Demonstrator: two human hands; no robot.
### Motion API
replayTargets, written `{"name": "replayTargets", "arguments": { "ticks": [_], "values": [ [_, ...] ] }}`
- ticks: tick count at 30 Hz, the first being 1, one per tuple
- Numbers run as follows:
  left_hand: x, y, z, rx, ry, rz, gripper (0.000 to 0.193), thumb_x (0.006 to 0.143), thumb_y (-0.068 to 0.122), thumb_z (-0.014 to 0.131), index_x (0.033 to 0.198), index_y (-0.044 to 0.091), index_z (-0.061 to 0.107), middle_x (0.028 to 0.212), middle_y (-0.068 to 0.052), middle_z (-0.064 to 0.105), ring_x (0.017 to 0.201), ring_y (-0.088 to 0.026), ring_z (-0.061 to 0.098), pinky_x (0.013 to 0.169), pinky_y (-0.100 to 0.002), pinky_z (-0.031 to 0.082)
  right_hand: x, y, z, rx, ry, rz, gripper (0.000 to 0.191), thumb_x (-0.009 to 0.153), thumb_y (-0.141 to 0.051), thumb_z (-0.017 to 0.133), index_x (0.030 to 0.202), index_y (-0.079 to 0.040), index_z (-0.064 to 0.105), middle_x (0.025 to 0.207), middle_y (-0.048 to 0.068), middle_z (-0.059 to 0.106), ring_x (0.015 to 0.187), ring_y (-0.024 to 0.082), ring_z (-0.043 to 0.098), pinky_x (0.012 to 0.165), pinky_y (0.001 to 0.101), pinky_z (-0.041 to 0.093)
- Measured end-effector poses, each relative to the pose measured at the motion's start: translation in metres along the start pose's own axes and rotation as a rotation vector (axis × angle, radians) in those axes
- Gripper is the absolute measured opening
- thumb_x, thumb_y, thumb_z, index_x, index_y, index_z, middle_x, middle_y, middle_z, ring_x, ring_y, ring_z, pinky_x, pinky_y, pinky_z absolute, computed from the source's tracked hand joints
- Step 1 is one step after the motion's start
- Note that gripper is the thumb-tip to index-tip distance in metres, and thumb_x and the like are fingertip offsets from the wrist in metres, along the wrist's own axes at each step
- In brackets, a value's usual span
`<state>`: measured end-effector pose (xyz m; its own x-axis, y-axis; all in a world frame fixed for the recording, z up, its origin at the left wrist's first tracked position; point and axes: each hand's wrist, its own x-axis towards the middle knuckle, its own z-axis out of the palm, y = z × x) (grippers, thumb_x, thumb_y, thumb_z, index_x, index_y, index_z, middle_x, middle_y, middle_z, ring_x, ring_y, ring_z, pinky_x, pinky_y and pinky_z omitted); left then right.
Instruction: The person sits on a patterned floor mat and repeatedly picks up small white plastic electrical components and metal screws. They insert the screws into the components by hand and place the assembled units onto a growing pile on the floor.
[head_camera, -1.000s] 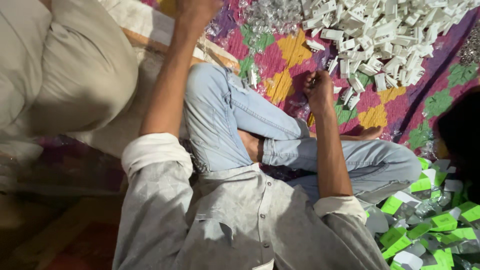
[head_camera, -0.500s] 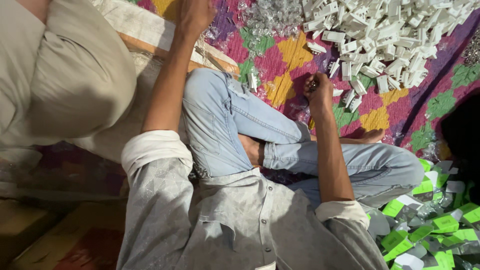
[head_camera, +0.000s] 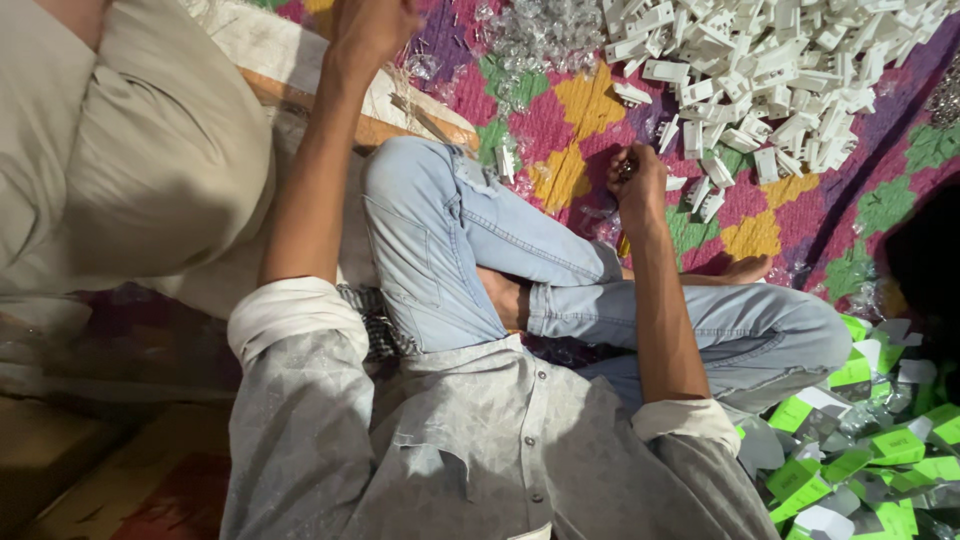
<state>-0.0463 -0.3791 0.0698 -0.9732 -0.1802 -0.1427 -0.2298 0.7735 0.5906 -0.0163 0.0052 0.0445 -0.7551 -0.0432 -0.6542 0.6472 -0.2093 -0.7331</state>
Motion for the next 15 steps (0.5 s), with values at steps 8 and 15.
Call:
{"name": "replayTargets", "arguments": {
  "ticks": [8, 15],
  "values": [
    [-0.018, -0.017, 0.016, 0.184, -0.045, 0.032, 0.003, 0.081, 0.016, 0.083, 0.08, 0.014, 0.081, 0.083, -0.015, 0.075, 0.079, -0.035, 0.074, 0.075, -0.046, 0.059, 0.005, 0.001, -0.004, 0.017, 0.013, 0.022, 0.023, 0.102, -0.026, 0.051, 0.085, -0.011, 0.057, 0.075, 0.003, 0.06, 0.065, 0.015, 0.054, 0.06, 0.0305, 0.043],
    [-0.031, -0.02, 0.023, 0.11, -0.218, 0.099, 0.015, 0.082, 0.026, 0.087, 0.091, 0.015, 0.082, 0.086, -0.013, 0.076, 0.078, -0.031, 0.074, 0.078, -0.044, 0.056, 0.008, 0.005, -0.007, -0.002, -0.002, 0.003, 0.024, 0.1, -0.029, 0.053, 0.085, -0.01, 0.058, 0.074, 0.003, 0.06, 0.064, 0.015, 0.055, 0.06, 0.031, 0.044]
  ]
}}
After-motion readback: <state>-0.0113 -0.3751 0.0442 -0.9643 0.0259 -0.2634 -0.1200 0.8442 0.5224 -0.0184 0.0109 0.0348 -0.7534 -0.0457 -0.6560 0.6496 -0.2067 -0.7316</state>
